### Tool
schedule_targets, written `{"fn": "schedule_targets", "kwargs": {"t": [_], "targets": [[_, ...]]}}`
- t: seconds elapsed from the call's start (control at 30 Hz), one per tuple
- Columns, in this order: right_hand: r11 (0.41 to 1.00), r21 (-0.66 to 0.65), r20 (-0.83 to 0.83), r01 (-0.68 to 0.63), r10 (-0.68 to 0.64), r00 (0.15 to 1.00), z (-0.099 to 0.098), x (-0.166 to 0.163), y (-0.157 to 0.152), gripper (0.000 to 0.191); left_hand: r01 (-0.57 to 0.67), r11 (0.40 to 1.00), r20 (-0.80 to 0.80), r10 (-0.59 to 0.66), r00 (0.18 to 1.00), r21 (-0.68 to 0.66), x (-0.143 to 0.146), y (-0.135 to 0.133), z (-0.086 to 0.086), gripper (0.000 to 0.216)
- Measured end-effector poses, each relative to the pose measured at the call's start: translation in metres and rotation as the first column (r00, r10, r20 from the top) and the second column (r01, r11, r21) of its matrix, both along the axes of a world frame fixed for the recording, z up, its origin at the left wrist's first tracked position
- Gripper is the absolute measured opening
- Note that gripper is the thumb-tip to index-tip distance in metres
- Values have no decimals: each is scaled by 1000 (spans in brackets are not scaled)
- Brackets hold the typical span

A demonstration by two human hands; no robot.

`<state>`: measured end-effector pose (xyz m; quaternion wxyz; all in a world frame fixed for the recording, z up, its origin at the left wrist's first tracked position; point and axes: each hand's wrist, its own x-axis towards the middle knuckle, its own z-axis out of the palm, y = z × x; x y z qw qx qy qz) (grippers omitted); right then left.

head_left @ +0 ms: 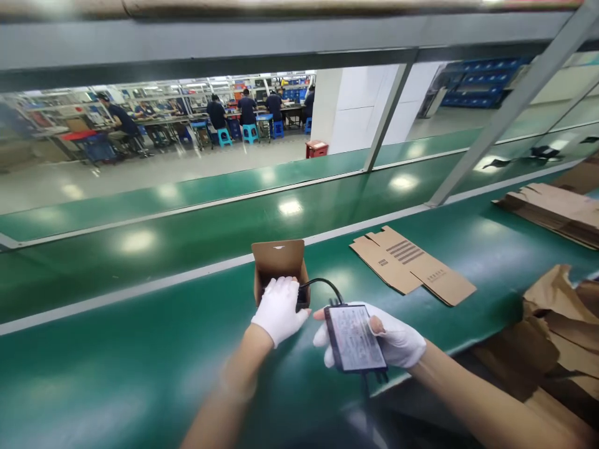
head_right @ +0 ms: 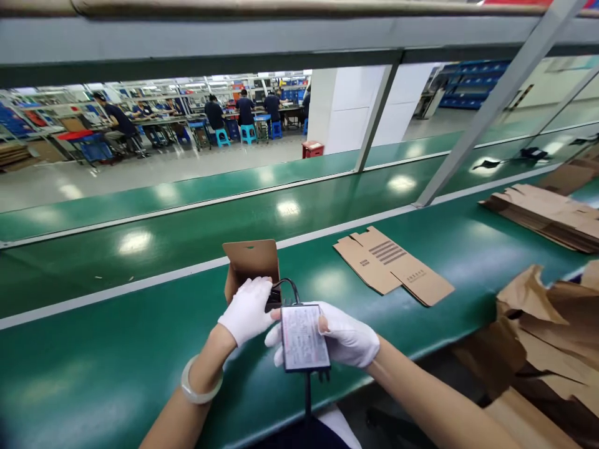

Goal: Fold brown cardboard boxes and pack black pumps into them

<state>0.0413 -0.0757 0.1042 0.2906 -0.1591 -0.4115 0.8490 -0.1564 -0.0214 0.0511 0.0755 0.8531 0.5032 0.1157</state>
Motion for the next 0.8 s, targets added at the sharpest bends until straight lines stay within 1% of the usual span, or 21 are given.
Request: {"fn": "schedule_targets", "kwargs": {"t": [0.07, 0.1, 0.13, 0.17, 0.2, 0.23, 0.27, 0.3, 0.33, 0.37, 0.4, 0.43, 0.47, 0.5, 0.53, 0.57, 0.6, 0.63, 0.67, 0.73, 0.8], "targets": [[989, 5, 11, 150, -150, 989, 6, -8, 5, 60, -36, 999, -25, 36, 999, 15, 1, 2, 0, 52], [968, 24, 21, 251, -251, 968, 10, -12, 9, 55, -55, 998, -44, 56, 997, 19, 0, 2, 0, 52], [930, 47, 28, 364, -366, 930, 12, -16, 15, 52, -68, 998, -63, 69, 996, 15, 0, 2, 1, 51], [874, 79, 32, 480, -484, 875, 13, -20, 23, 49, -74, 997, -81, 74, 994, 3, -1, 2, 3, 51], [800, 131, 36, 586, -594, 803, 12, -24, 31, 46, -79, 997, -93, 78, 993, -11, -2, 2, 4, 50], [708, 230, 59, 667, -695, 717, 9, -28, 39, 44, -82, 996, -99, 79, 992, -24, -3, 1, 5, 50], [611, 362, 96, 704, -775, 624, 5, -32, 47, 42, -79, 996, -101, 75, 992, -34, -3, 1, 6, 50], [521, 491, 130, 698, -836, 533, -1, -35, 54, 40, -79, 996, -100, 75, 992, -36, -4, 0, 6, 50], [449, 617, 164, 647, -877, 452, -6, -38, 59, 39, -81, 996, -98, 78, 992, -33, -4, 0, 7, 50], [391, 736, 196, 552, -904, 380, -11, -41, 63, 38, -84, 996, -98, 80, 992, -31, -4, 0, 7, 51], [342, 840, 215, 421, -922, 321, -14, -43, 64, 38, -84, 996, -99, 81, 992, -29, -3, 0, 7, 52], [291, 921, 219, 259, -936, 275, -16, -45, 64, 38, -83, 996, -100, 80, 992, -31, -3, 0, 8, 50], [237, 969, 214, 69, -947, 238, -15, -49, 63, 38, -83, 996, -102, 79, 992, -36, -2, 0, 9, 48], [180, 973, 208, -147, -957, 205, -12, -53, 61, 37, -82, 996, -103, 77, 992, -45, -2, 0, 10, 45], [145, 925, 219, -351, -959, 182, -8, -58, 60, 36, -82, 995, -104, 75, 992, -57, -1, 1, 10, 43], [145, 848, 256, -510, -954, 155, -2, -65, 60, 35, -83, 994, -106, 75, 992, -71, -1, 0, 11, 41], [177, 750, 317, -637, -942, 111, 2, -73, 61, 34, -86, 993, -107, 76, 991, -86, -1, 0, 11, 39], [224, 646, 380, -730, -924, 53, 6, -83, 65, 33, -86, 991, -108, 75, 991, -100, -2, -1, 11, 37], [270, 552, 436, -789, -900, -3, 8, -92, 69, 33, -82, 991, -102, 71, 992, -108, -2, -2, 11, 36], [337, 425, 519, -840, -851, -79, 5, -110, 83, 28, -68, 991, -66, 61, 996, -116, -3, -7, 11, 34], [355, 376, 578, -856, -812, -83, -2, -123, 97, 20, -50, 990, -22, 47, 999, -131, -5, -13, 13, 34]]}}
